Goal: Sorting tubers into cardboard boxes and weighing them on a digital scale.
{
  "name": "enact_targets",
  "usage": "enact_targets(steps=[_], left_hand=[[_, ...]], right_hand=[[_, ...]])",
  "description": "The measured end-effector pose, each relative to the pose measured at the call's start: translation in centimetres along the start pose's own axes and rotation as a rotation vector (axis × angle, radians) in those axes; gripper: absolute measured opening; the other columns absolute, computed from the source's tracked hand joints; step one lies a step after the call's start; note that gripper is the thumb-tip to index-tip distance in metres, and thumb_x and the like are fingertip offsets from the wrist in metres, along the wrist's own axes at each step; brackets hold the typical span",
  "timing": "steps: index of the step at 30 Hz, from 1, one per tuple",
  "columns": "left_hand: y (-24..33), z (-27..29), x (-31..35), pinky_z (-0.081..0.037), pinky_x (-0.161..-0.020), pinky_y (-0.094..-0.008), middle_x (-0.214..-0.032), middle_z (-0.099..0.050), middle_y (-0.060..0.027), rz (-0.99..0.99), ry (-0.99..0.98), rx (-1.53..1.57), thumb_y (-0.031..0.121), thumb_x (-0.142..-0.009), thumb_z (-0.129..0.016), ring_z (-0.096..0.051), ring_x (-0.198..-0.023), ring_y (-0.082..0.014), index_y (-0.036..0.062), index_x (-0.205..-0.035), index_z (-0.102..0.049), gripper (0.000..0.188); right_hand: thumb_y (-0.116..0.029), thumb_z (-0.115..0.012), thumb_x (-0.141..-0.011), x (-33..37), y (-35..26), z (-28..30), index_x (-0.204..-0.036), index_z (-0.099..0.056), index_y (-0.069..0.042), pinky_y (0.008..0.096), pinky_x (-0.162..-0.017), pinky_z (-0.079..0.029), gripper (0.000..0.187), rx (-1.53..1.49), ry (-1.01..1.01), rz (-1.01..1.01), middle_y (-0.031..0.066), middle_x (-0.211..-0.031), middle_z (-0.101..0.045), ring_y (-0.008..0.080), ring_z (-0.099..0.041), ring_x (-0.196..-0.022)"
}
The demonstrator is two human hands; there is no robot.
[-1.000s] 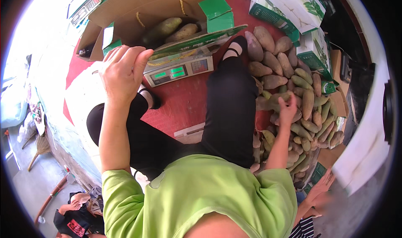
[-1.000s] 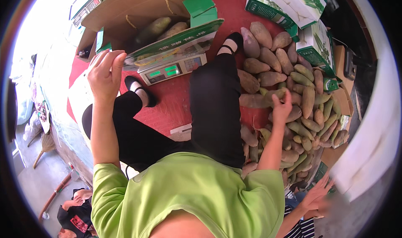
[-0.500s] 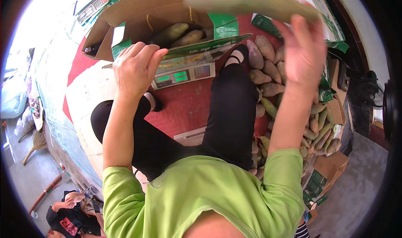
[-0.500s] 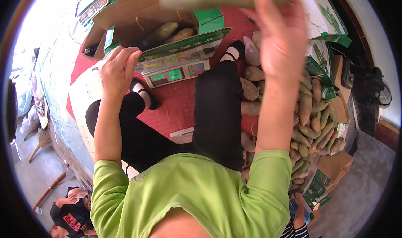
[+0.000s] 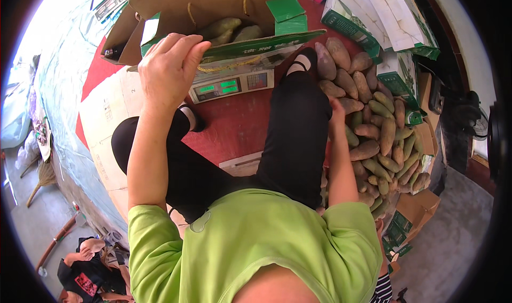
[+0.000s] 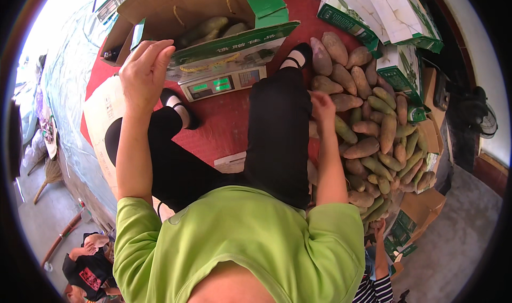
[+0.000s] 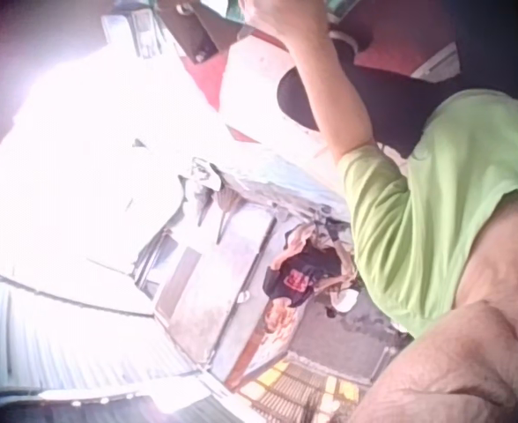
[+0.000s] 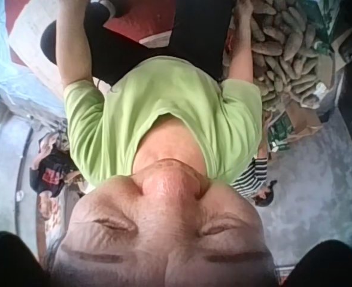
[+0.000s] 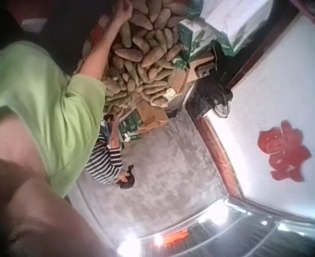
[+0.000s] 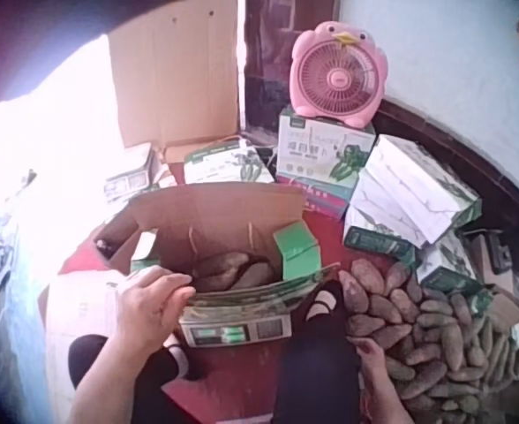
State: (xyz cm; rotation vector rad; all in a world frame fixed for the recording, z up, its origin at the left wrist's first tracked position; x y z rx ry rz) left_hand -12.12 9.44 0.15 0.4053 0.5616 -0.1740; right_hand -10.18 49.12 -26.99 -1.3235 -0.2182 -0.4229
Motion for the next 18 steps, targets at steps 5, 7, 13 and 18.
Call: enact_targets(steps=[5,7,13,18], left_hand=[[-1.3,0.4,-0.5,-0.049,-0.062,-0.0320,-0.078,-0.065,-0.0044,0.095,0.047,0.077,0.026,-0.084,-0.066,-0.062,-0.068,-0.0247,0.0085,-0.084,-0.069,0.018],[-3.0,1.1,-0.6,-0.049,-0.065,-0.0297,-0.079,-0.065,-0.0085,0.100,0.105,0.113,0.020,-0.086,-0.065,-0.063,-0.071,-0.0243,0.0054,-0.087,-0.069,0.015],[-9.1,3.3,0.1,-0.048,-0.072,-0.0258,-0.088,-0.069,-0.0047,0.594,0.291,0.467,0.026,-0.091,-0.060,-0.062,-0.079,-0.0130,0.0026,-0.096,-0.070,0.026],[-12.1,3.1,0.4,-0.043,-0.084,-0.0295,-0.096,-0.068,-0.0058,0.705,0.274,0.590,0.038,-0.092,-0.056,-0.060,-0.096,-0.0145,0.0073,-0.106,-0.067,0.035]], right_hand=[[-0.006,-0.057,-0.088,3.0,10.0,1.2,-0.097,-0.063,-0.001,0.0221,-0.064,-0.046,0.012,-0.126,0.017,-0.223,0.0005,-0.085,-0.064,0.0075,-0.057,-0.074],[-0.005,-0.057,-0.088,3.6,10.4,0.9,-0.098,-0.063,-0.002,0.0220,-0.063,-0.046,0.013,-0.160,0.010,-0.253,0.0001,-0.084,-0.063,0.0073,-0.056,-0.072],[-0.007,-0.058,-0.087,1.1,3.6,1.2,-0.100,-0.065,-0.004,0.0203,-0.058,-0.043,0.016,-0.138,0.033,-0.178,-0.0007,-0.081,-0.062,0.0070,-0.054,-0.066],[-0.012,-0.061,-0.084,-6.0,-4.5,1.9,-0.108,-0.062,-0.008,0.0228,-0.061,-0.046,0.024,-0.036,-0.095,-0.049,0.0003,-0.090,-0.064,0.0081,-0.059,-0.074]])
Point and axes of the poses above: each hand's wrist, its own x-axis away from the middle knuckle, its own z-axis out of the back of the hand, y = z × x, the point moved 6 cm from there along -x, towards the middle knuckle
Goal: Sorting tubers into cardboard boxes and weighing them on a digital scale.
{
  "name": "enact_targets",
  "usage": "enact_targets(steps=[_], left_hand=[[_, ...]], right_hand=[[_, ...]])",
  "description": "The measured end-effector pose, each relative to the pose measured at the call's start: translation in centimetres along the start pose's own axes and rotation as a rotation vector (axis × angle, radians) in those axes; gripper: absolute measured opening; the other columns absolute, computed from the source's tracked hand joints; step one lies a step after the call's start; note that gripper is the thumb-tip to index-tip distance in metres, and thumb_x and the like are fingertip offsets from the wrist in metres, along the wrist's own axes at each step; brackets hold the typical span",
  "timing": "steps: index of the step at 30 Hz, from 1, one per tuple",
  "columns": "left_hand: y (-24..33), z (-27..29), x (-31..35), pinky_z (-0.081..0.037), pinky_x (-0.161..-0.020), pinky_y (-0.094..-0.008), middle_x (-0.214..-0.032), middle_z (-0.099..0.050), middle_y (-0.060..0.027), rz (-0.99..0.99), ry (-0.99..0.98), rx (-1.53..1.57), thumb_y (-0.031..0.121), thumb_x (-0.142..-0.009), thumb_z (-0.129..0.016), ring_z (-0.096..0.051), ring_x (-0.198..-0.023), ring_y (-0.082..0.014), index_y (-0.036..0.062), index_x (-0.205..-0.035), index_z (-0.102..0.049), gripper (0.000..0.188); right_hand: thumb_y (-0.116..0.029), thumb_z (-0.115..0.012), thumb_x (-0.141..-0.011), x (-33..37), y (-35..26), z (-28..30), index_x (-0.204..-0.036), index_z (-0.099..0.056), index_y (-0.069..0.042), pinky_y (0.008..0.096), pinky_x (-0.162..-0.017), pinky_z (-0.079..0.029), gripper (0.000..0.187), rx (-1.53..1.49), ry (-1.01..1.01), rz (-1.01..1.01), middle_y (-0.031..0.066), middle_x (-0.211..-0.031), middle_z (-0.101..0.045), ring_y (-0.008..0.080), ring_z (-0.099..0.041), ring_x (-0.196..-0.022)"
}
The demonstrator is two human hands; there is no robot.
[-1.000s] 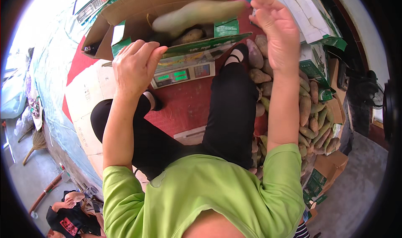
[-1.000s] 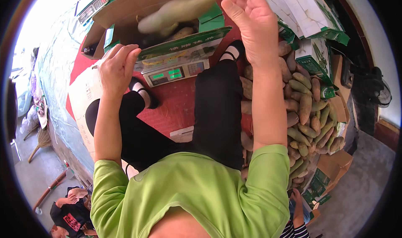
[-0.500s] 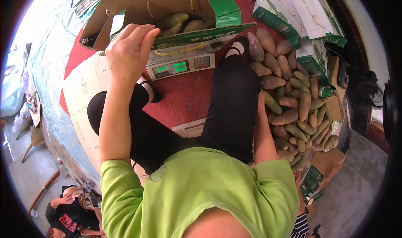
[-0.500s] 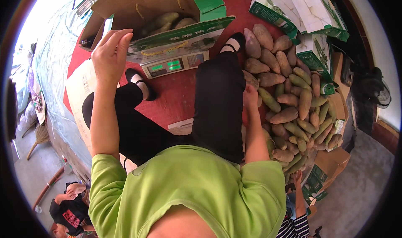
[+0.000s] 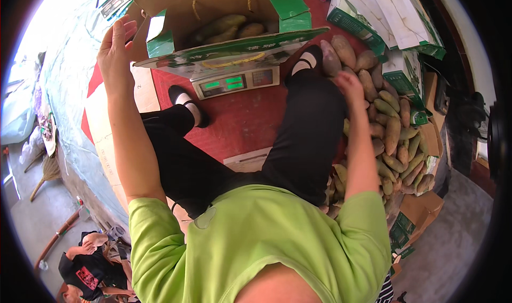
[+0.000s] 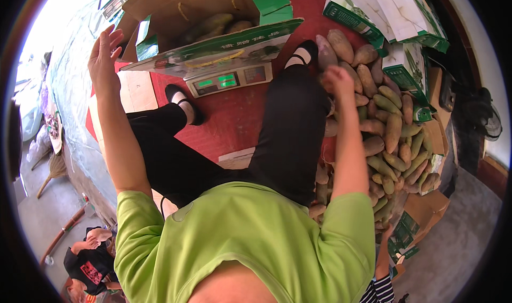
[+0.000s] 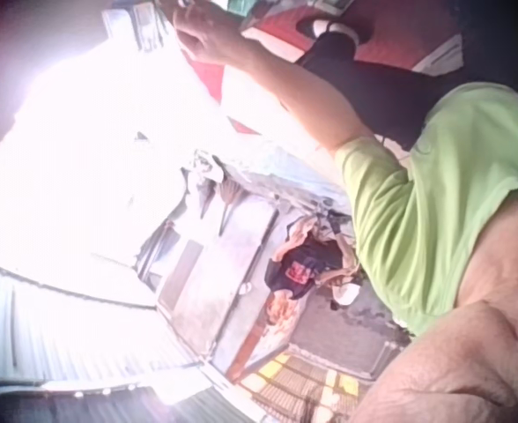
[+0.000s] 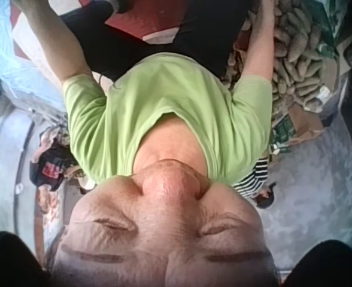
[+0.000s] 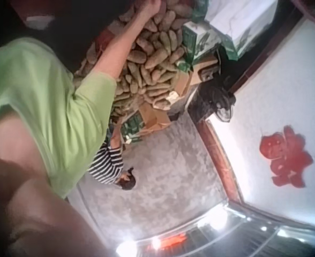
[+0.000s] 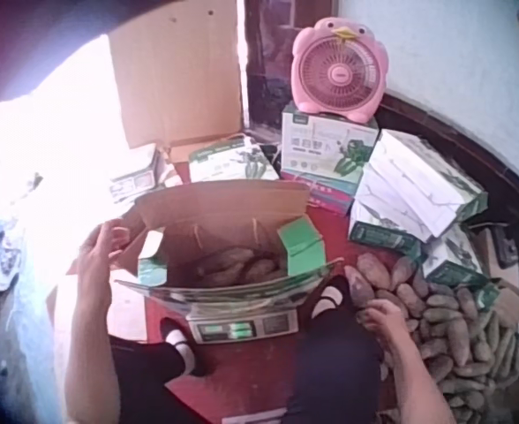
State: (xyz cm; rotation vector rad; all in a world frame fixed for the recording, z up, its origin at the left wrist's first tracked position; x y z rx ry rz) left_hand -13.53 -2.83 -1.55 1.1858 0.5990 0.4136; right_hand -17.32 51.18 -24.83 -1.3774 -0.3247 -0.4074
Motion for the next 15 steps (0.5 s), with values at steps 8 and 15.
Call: enact_targets(steps=[8,15], left_hand=[[-6.9,0.5,-2.4,-0.040,-0.090,-0.0395,-0.123,-0.057,-0.0072,0.491,-0.102,-0.008,0.057,-0.085,-0.057,-0.049,-0.116,-0.0210,0.0064,-0.127,-0.051,0.066],[-10.2,-0.8,-1.8,-0.040,-0.091,-0.0344,-0.110,-0.061,-0.0091,0.617,-0.525,-0.269,0.061,-0.082,-0.057,-0.058,-0.096,-0.0211,0.0056,-0.129,-0.049,0.073]], right_hand=[[-0.020,-0.055,-0.089,-2.9,-21.9,-5.7,-0.117,-0.058,-0.007,0.0241,-0.067,-0.047,0.031,0.273,-0.091,0.284,0.0044,-0.104,-0.063,0.0109,-0.058,-0.086],[-0.027,-0.053,-0.089,-5.2,-20.9,-11.3,-0.122,-0.056,-0.011,0.0327,-0.080,-0.047,0.037,0.400,-0.136,0.137,0.0077,-0.112,-0.063,0.0179,-0.059,-0.100]])
Point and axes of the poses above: each hand's wrist, its own x-axis away from the middle knuckle, its own z-axis out of the back of the hand, y = z × x, the point moved 6 cm from there along -x, towards the middle knuckle
